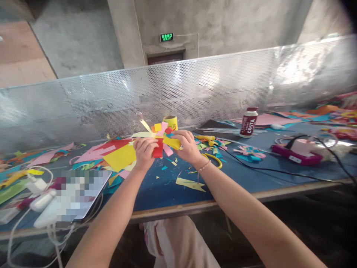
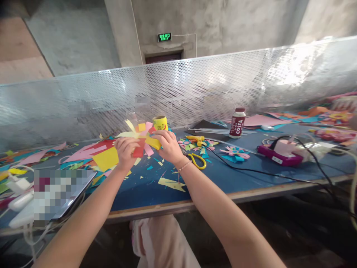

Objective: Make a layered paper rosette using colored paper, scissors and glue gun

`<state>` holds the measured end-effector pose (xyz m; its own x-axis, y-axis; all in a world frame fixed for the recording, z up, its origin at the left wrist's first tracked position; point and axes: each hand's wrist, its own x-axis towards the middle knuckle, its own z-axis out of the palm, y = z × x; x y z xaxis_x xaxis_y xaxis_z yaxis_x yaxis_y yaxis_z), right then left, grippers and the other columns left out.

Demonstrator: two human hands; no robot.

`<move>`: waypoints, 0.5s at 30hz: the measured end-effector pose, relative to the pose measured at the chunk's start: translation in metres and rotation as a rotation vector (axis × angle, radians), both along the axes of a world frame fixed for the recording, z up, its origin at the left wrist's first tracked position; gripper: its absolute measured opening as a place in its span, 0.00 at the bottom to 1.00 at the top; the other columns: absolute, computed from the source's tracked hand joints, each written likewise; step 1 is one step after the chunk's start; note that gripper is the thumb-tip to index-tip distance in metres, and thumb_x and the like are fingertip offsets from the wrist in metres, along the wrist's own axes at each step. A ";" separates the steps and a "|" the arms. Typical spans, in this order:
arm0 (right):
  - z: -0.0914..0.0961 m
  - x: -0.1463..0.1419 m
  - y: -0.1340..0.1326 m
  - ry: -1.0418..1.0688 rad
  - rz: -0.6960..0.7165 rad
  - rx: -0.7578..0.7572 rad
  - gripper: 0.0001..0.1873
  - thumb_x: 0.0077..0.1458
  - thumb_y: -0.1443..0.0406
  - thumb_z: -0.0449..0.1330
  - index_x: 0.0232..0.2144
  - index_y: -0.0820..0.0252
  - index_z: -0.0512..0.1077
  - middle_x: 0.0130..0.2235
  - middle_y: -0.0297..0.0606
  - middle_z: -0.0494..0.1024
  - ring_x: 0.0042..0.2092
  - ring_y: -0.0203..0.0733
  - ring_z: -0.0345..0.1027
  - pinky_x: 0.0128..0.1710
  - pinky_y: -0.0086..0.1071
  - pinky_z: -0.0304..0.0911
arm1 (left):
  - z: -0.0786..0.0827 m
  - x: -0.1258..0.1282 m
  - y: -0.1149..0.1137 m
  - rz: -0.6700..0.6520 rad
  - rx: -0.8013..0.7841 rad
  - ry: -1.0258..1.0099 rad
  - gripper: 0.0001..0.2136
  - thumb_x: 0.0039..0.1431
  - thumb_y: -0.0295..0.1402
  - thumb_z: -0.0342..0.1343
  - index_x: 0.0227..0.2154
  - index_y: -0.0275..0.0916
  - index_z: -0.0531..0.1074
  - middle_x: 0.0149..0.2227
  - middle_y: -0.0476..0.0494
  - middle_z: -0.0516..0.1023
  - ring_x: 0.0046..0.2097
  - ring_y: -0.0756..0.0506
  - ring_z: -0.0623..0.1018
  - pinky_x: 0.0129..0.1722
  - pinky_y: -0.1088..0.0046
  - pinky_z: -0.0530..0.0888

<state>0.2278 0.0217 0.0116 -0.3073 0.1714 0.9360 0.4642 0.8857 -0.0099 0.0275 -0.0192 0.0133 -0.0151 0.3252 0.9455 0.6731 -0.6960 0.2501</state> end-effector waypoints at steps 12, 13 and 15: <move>-0.003 0.001 0.001 -0.203 -0.081 0.087 0.12 0.57 0.66 0.57 0.43 0.50 0.73 0.46 0.37 0.75 0.48 0.43 0.65 0.48 0.40 0.54 | -0.006 -0.005 0.002 -0.011 -0.015 0.137 0.03 0.53 0.31 0.59 0.26 0.47 0.75 0.34 0.45 0.79 0.43 0.41 0.76 0.50 0.61 0.60; -0.002 0.001 0.000 -0.210 -0.084 0.088 0.11 0.57 0.66 0.56 0.43 0.50 0.73 0.45 0.37 0.76 0.47 0.43 0.65 0.48 0.39 0.54 | -0.005 -0.005 0.001 -0.010 -0.028 0.143 0.03 0.53 0.32 0.59 0.26 0.47 0.75 0.34 0.45 0.79 0.43 0.41 0.76 0.49 0.61 0.59; 0.000 0.001 -0.002 -0.221 -0.088 0.087 0.10 0.58 0.65 0.56 0.41 0.51 0.74 0.42 0.36 0.77 0.45 0.42 0.66 0.46 0.38 0.55 | -0.004 -0.005 0.000 -0.018 -0.061 0.158 0.03 0.53 0.32 0.58 0.26 0.47 0.75 0.34 0.45 0.79 0.44 0.41 0.76 0.49 0.61 0.58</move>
